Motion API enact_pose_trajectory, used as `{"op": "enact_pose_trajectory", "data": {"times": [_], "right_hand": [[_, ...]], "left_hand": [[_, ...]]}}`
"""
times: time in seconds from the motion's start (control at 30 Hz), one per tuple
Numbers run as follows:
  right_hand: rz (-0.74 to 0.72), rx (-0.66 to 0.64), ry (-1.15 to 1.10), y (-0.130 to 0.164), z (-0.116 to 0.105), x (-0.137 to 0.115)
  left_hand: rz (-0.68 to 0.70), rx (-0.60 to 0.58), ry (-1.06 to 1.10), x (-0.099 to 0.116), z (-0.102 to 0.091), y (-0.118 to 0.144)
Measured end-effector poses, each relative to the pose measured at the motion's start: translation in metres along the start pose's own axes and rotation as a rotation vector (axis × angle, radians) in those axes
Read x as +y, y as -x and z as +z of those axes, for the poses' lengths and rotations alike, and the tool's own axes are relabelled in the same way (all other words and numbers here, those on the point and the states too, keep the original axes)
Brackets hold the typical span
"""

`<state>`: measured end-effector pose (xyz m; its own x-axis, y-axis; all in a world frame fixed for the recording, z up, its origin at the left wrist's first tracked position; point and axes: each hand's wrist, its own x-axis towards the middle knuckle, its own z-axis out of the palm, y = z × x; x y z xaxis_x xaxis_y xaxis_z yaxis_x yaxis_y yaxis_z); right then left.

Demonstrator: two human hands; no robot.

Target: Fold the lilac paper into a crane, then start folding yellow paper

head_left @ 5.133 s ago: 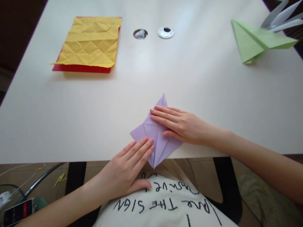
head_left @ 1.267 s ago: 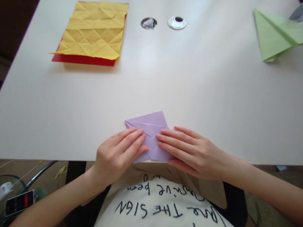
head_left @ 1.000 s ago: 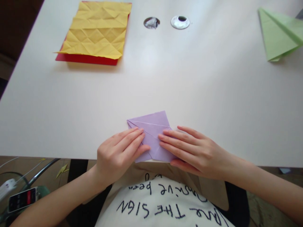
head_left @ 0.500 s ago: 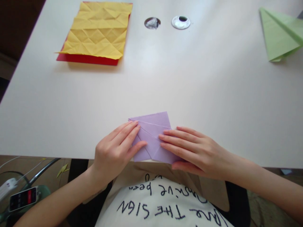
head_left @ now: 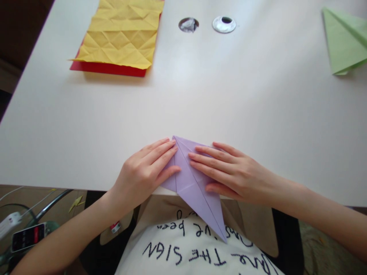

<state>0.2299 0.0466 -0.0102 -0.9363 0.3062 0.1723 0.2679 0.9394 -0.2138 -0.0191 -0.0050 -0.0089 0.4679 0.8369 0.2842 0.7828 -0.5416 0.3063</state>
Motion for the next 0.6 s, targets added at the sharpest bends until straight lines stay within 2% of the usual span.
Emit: {"op": "enact_pose_trajectory", "data": {"times": [0.6], "right_hand": [[-0.018, -0.001, -0.012, 0.0015, 0.0004, 0.0012]], "left_hand": [[-0.013, -0.041, -0.066, -0.0007, -0.0029, -0.0061]]}}
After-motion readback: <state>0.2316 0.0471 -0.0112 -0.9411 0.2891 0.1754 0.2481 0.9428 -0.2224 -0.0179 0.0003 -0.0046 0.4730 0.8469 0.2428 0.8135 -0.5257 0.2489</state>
